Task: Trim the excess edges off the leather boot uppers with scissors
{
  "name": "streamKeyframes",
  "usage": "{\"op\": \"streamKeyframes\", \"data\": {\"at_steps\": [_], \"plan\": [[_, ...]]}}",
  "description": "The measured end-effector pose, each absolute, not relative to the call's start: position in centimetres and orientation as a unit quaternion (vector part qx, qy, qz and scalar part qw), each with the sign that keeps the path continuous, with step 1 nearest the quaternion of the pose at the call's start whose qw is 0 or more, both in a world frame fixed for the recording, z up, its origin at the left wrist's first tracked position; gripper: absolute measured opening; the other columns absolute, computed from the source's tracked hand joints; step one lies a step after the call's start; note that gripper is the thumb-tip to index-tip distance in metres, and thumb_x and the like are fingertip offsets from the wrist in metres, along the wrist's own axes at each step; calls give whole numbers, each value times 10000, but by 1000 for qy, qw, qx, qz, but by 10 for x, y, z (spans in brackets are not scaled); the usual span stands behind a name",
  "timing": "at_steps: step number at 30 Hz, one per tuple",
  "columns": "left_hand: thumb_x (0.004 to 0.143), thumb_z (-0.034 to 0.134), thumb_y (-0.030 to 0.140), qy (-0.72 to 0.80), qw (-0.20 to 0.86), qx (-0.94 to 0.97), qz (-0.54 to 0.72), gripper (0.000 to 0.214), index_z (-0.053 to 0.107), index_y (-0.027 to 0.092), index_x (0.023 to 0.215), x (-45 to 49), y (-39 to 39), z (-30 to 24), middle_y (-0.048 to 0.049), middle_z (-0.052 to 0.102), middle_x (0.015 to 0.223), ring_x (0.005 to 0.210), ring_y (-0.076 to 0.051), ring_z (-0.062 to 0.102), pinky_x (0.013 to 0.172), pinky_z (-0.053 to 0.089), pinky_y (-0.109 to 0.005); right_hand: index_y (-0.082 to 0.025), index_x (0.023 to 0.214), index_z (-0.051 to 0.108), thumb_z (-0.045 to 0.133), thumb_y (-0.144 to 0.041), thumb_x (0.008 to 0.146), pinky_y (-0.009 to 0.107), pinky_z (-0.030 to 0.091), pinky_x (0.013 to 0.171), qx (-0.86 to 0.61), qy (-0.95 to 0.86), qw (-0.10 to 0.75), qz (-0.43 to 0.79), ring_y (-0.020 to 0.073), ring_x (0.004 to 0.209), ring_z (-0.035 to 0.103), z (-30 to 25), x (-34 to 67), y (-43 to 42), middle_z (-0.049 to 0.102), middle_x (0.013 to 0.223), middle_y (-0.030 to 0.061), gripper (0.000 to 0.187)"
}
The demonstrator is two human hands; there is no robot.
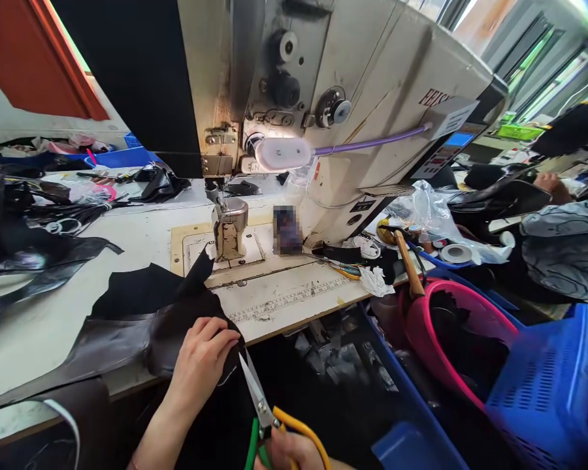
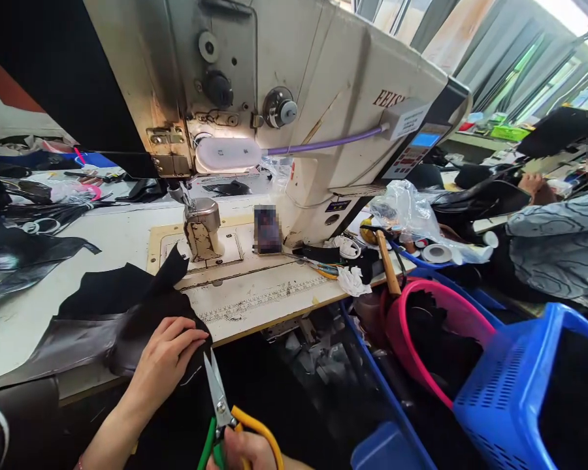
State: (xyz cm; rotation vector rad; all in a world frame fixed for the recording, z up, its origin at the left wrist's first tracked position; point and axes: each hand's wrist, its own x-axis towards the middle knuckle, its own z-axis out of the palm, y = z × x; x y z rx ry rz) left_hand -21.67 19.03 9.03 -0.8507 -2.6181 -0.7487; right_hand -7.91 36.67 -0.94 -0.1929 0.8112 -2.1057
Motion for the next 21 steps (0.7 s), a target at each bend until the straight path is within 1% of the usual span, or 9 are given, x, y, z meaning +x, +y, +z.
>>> {"op": "streamKeyframes", "data": {"at_steps": [4,8,13,18,21], "plan": [[961,480,234,-908,158,-289,-259,216,690,214,910,-215,193,86,-57,654,967,934,-216,527,824,468,-368,-173,644,483,412,-859,700,223,242,477,-69,305,451,-836,84,448,329,-11,-81,367,386,534,-33,693],[950,494,204,-908,162,-292,-254,182,673,216,922,-215,194,85,-46,662,976,943,-221,526,837,454,-370,-170,637,487,421,-854,702,222,249,481,-65,294,447,-842,91,467,353,-11,-84,368,414,554,-18,691],[942,501,182,-911,158,-292,-246,161,658,214,924,-214,194,86,-41,662,985,951,-222,522,854,441,-371,-144,667,536,479,-804,727,231,277,502,-58,296,439,-846,93,483,371,-17,-82,369,434,565,-10,665],[944,493,171,-912,152,-294,-242,159,646,215,936,-214,195,86,-42,657,993,953,-223,522,851,440,-372,-161,616,516,507,-809,707,229,280,469,-61,270,455,-847,100,457,416,-17,-87,365,448,520,-11,655],[946,496,174,-911,155,-295,-243,149,637,222,947,-214,194,87,-36,651,1001,964,-221,519,856,442,-375,-159,588,515,516,-804,719,224,278,435,-51,246,457,-853,95,430,424,-20,-90,362,477,510,-3,658]]}}
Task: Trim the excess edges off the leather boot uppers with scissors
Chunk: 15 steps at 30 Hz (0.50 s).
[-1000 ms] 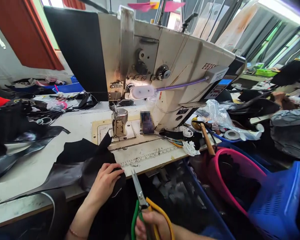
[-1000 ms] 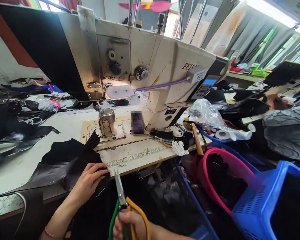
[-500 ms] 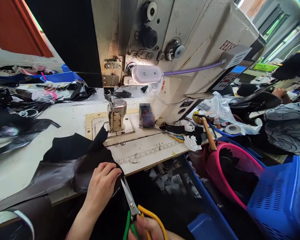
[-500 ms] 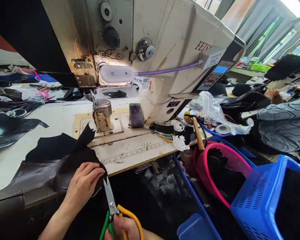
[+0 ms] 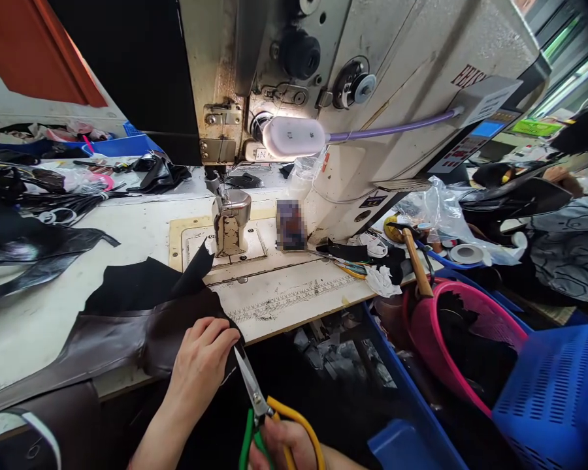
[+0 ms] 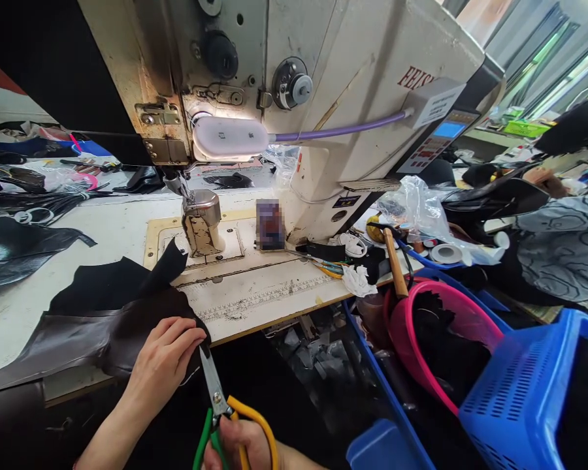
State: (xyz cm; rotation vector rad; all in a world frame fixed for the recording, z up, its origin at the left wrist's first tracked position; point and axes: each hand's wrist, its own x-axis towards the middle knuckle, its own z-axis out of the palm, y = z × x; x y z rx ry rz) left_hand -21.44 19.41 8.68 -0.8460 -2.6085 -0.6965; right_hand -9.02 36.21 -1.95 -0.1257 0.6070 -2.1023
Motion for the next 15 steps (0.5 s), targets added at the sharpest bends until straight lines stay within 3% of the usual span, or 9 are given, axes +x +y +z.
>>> {"op": "streamKeyframes", "data": {"at_steps": [5,7,11,15], "plan": [[950,478,170,-916,172,-258,-253,107,557,186,1021,-208,200,93,-61,602,965,923,-215,524,809,473,-378,-153,557,508,530,-790,724,223,296,423,-38,253,452,-855,93,412,435,-30,-90,361,465,475,0,658],[939,513,235,-923,181,-224,-255,77,516,158,933,-202,207,95,-77,551,899,853,-225,506,740,481,-394,-154,540,503,528,-798,719,222,298,417,-34,268,440,-856,97,408,445,-35,-90,361,451,462,-1,668],[851,633,408,-942,173,-175,-230,316,435,196,726,-190,223,97,-62,441,817,841,-270,452,712,475,-464,-148,535,515,560,-791,705,213,298,417,-17,292,421,-859,97,413,452,-36,-88,361,426,450,-12,666],[891,522,190,-943,172,-166,-231,174,471,184,725,-185,231,94,-89,443,898,926,-283,441,781,478,-496,-136,553,545,579,-760,730,205,309,448,0,318,399,-860,91,443,452,-29,-89,364,406,464,-23,650]]}}
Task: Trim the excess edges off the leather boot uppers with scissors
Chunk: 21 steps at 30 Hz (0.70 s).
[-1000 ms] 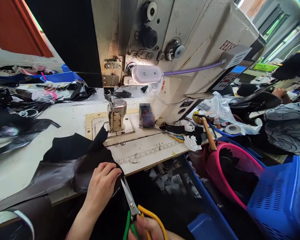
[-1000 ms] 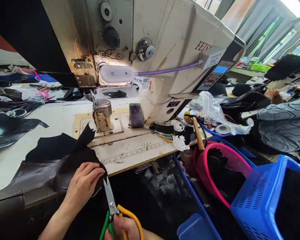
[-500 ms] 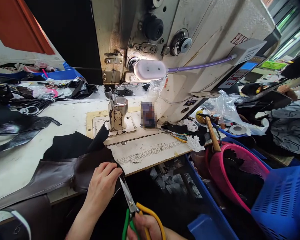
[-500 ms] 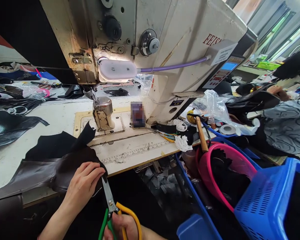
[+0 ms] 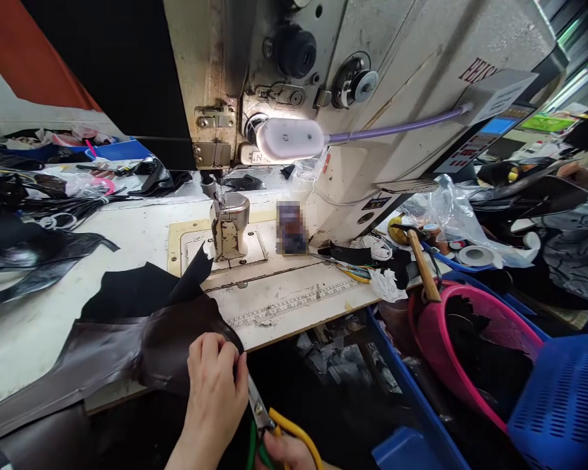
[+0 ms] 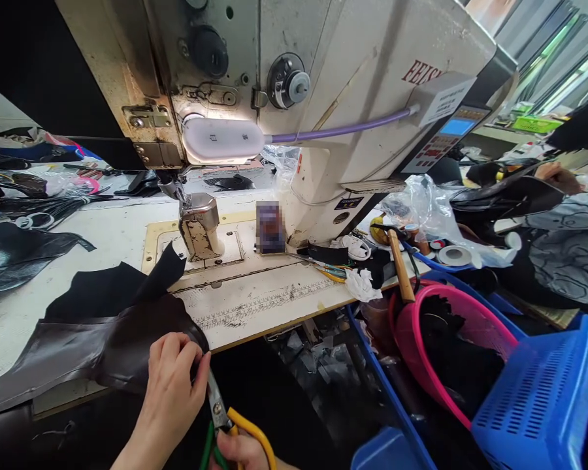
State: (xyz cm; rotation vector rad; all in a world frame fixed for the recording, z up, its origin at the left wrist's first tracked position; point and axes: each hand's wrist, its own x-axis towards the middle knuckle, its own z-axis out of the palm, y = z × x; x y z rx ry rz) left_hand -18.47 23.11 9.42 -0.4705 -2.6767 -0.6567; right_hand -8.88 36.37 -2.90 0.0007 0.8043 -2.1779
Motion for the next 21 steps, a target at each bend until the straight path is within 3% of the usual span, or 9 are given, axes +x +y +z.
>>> {"op": "streamKeyframes", "data": {"at_steps": [4,10,17,21], "plan": [[898,493,164,-936,149,-164,-274,150,505,185,751,-175,229,93,-151,436,1178,1107,-328,421,834,488,-535,-118,561,563,528,-795,736,199,303,453,13,318,413,-853,66,435,382,-23,-92,367,413,493,-15,700],[895,488,150,-929,93,-175,-312,151,527,196,756,-158,221,96,-121,225,1534,1363,-366,260,973,427,-627,-125,532,548,562,-782,698,200,286,414,16,294,479,-827,75,390,384,-23,-92,381,407,441,-16,678],[900,478,163,-927,37,-188,-323,151,543,199,768,-151,211,101,-76,47,1618,1439,-367,158,989,439,-598,-136,504,516,531,-803,714,197,332,458,26,287,495,-820,95,446,481,-17,-94,382,446,457,3,700],[902,473,171,-926,8,-185,-329,168,532,196,747,-152,207,103,-65,-22,1626,1447,-363,137,988,447,-570,-142,524,510,504,-817,724,195,261,403,9,246,514,-822,80,387,411,-14,-97,379,430,444,-10,704]]}}
